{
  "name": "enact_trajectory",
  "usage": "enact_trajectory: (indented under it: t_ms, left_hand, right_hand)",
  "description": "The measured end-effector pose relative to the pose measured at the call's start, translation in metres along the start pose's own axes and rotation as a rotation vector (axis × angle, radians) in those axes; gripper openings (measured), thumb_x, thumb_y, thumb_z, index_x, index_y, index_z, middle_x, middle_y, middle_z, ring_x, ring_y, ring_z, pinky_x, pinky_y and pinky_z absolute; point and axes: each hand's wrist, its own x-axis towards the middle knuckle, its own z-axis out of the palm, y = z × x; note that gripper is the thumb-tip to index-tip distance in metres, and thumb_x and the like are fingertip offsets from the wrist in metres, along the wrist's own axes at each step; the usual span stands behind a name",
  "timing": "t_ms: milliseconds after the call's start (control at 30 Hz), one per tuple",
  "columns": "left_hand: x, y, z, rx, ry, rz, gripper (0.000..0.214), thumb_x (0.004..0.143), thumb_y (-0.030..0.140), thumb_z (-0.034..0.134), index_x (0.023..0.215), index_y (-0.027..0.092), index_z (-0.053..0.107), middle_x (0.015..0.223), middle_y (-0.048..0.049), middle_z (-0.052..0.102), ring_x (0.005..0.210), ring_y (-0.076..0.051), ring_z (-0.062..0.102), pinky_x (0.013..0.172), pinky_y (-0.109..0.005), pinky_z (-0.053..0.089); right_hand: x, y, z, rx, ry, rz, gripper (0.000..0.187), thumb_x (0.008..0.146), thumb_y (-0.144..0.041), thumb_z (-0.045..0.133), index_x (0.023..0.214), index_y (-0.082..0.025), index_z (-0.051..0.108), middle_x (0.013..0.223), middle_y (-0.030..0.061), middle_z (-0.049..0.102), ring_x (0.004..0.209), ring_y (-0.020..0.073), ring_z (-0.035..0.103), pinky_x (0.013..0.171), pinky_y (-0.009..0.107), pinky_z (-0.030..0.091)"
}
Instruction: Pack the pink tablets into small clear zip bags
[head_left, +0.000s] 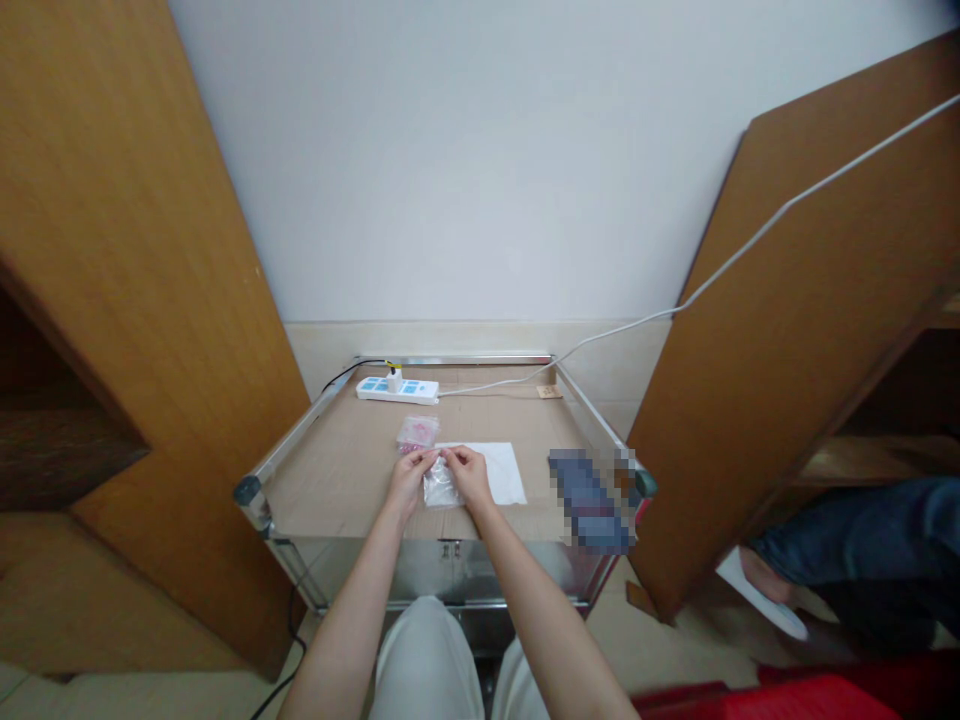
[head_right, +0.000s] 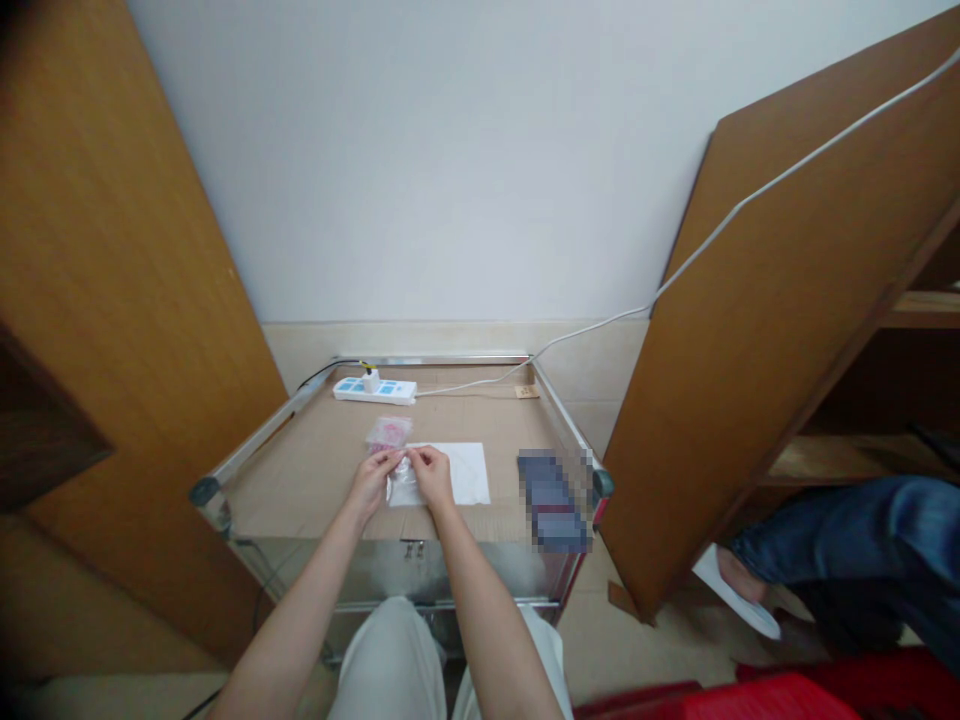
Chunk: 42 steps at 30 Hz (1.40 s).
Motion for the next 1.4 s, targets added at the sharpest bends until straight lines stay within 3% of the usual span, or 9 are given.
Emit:
enact_trajectory:
  t_ms: [333,933,1400]
  left_hand:
    - [-0.0017,0.0035,0.001,0.005,0.035,-0.038,0.026,0.048,0.026,0.07,0.068,0.01,0.065,0.065,-0.0055,0.064,0.06,-0.011,0.054,0.058,-0.021,0.039]
    - [-0.0002,0.003,-0.0002,-0.028,0.067,-0.029,0.027,0.047,0.031,0.07,0.065,0.012,0.065,0.06,-0.0019,0.06,0.053,-0.007,0.049,0.052,-0.018,0.036]
    - [-0.0012,0.0037,-0.0002,-0.031,0.056,-0.034,0.024,0.049,0.029,0.07,0.065,0.012,0.064,0.058,-0.0011,0.059,0.053,-0.006,0.049,0.051,-0.017,0.036]
  right_hand:
    - [0.0007,-0.0039,-0.0011,-0.005,0.009,0.002,0.029,0.074,-0.035,0.045,0.072,-0.015,0.065,0.068,0.0045,0.064,0.062,0.0144,0.054,0.059,0.023,0.041]
    - [0.0034,-0.003,-0.0019,0.021,0.074,0.052,0.033,0.074,-0.039,0.043,0.064,-0.015,0.064,0.056,0.0031,0.062,0.053,0.0134,0.053,0.054,0.023,0.041]
    - [0.0026,-0.0047,-0.0022,0.064,0.082,0.077,0.032,0.073,-0.039,0.044,0.065,-0.015,0.065,0.062,0.0041,0.064,0.055,0.0139,0.054,0.055,0.024,0.041]
